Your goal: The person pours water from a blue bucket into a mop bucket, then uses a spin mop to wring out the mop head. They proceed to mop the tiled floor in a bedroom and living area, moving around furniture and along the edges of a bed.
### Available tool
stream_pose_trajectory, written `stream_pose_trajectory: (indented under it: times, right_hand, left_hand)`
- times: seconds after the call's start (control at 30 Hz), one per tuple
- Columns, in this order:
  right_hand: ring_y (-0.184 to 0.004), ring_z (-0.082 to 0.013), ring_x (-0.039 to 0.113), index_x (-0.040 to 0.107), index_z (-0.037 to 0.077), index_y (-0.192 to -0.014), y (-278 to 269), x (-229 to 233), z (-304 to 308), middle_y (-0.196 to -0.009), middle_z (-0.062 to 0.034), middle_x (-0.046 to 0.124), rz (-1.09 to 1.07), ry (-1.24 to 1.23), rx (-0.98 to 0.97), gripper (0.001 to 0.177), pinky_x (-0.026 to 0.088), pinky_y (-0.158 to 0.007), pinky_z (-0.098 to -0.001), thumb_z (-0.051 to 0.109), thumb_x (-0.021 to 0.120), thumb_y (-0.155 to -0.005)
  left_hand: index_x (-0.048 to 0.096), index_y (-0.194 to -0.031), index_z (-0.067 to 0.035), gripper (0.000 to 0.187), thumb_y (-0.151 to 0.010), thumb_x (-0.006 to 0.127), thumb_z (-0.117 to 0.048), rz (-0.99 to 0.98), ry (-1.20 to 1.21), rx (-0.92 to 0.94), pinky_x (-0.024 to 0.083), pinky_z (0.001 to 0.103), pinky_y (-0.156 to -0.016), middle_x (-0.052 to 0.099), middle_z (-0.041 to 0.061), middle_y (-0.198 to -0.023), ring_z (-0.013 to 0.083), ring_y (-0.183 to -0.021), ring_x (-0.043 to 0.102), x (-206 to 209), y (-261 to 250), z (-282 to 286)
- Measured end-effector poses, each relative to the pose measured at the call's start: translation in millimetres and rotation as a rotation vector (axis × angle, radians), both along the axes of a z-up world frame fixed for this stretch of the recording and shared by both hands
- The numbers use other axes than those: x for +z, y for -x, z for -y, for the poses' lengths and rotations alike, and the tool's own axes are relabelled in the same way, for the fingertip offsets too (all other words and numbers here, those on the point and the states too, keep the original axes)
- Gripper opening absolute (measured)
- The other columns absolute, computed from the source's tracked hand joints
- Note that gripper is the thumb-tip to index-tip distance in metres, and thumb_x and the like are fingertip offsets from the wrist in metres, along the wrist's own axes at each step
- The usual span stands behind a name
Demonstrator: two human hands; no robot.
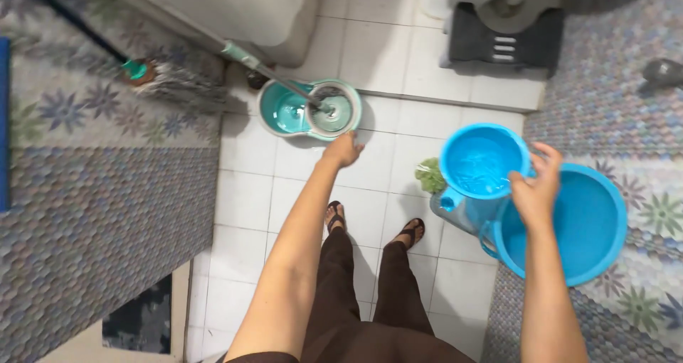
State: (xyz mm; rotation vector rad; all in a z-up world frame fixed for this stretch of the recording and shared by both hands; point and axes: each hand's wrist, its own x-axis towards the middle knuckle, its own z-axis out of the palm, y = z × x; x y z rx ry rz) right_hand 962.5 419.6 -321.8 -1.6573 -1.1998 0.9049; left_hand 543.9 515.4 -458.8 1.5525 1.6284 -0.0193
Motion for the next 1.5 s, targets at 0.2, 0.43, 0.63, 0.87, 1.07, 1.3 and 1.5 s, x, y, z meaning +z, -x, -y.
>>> stream_pose_trajectory:
  times: [0.2, 0.43, 0.63, 0.87, 1.07, 1.3, 1.5]
  right_hand:
    - [-0.089, -0.0429, 0.065, 0.054, 0.007, -0.134, 180.4, 1.4, -101.0, -0.12, -0.0197, 0.072, 0.395, 0.073, 0.34, 0.057, 0.053, -0.081, -0.0481, 0.003, 0.064, -0.078]
    - [-0.097, -0.0523, 0.067, 0.058, -0.002, -0.125, 350.4, -29.4, -167.4, -0.125, -0.0303, 0.064, 0.742, 0.028, 0.569, 0.05, 0.055, -0.084, -0.0564, -0.001, 0.065, -0.076]
    - [-0.077, -0.0468, 0.072, 0.06, -0.011, -0.114, 426.4, -67.5, -197.3, -0.143, -0.0428, 0.048, 1.049, -0.068, 0.684, 0.045, 0.06, -0.065, -0.051, -0.001, 0.069, -0.072]
    - [-0.059, -0.0284, 0.074, 0.065, -0.013, -0.115, 458.5, -81.9, -211.8, -0.14, -0.0434, 0.05, 1.287, -0.26, 0.722, 0.042, 0.056, -0.046, -0.0367, 0.005, 0.066, -0.078]
    - [-0.055, -0.0219, 0.072, 0.067, -0.013, -0.12, 478.6, -65.4, -218.5, -0.138, -0.0457, 0.05, 1.378, -0.422, 0.73, 0.044, 0.053, -0.042, -0.0327, 0.007, 0.065, -0.081]
    - [-0.053, -0.0196, 0.071, 0.066, -0.012, -0.125, 488.7, -27.5, -211.7, -0.138, -0.045, 0.05, 1.392, -0.681, 0.76, 0.046, 0.053, -0.042, -0.0304, 0.006, 0.063, -0.083]
    - [-0.054, -0.0265, 0.071, 0.058, -0.008, -0.135, 453.0, 15.1, -205.4, -0.143, -0.0352, 0.053, 1.217, -0.502, 0.644, 0.053, 0.054, -0.042, -0.0358, 0.003, 0.063, -0.083]
  left_hand:
    - [0.051, -0.143, -0.006, 0.058, -0.095, 0.065, -0.036, -0.066, -0.041, 0.205, 0.047, 0.047, -0.107, 0.059, 0.022, -0.139, 0.0378, -0.129, 0.057, 59.5, 134.6, -33.8]
    - [0.048, -0.145, -0.009, 0.057, -0.096, 0.063, -0.035, -0.117, 0.005, 0.362, 0.046, 0.046, -0.107, 0.057, 0.016, -0.144, 0.0336, -0.13, 0.056, 99.8, 235.7, -20.1]
    - [0.047, -0.146, -0.01, 0.059, -0.097, 0.063, -0.038, -0.128, 0.049, 0.421, 0.046, 0.045, -0.109, 0.054, 0.016, -0.147, 0.0326, -0.132, 0.055, 99.8, 279.6, 5.9]
    - [0.046, -0.148, -0.009, 0.059, -0.098, 0.062, -0.036, -0.13, 0.101, 0.441, 0.046, 0.045, -0.11, 0.054, 0.015, -0.147, 0.0321, -0.133, 0.056, 93.7, 301.2, 29.2]
    - [0.044, -0.149, -0.011, 0.059, -0.098, 0.061, -0.036, -0.142, 0.117, 0.425, 0.045, 0.046, -0.11, 0.05, 0.013, -0.151, 0.0316, -0.134, 0.054, 105.4, 296.6, 26.4]
    - [0.042, -0.151, -0.01, 0.062, -0.098, 0.062, -0.036, -0.144, 0.097, 0.389, 0.044, 0.045, -0.112, 0.048, 0.014, -0.153, 0.0324, -0.135, 0.053, 119.5, 285.7, 16.6]
    - [0.043, -0.15, -0.007, 0.064, -0.097, 0.065, -0.037, -0.155, 0.01, 0.334, 0.044, 0.044, -0.111, 0.053, 0.017, -0.147, 0.0331, -0.135, 0.053, 114.0, 271.0, 10.4]
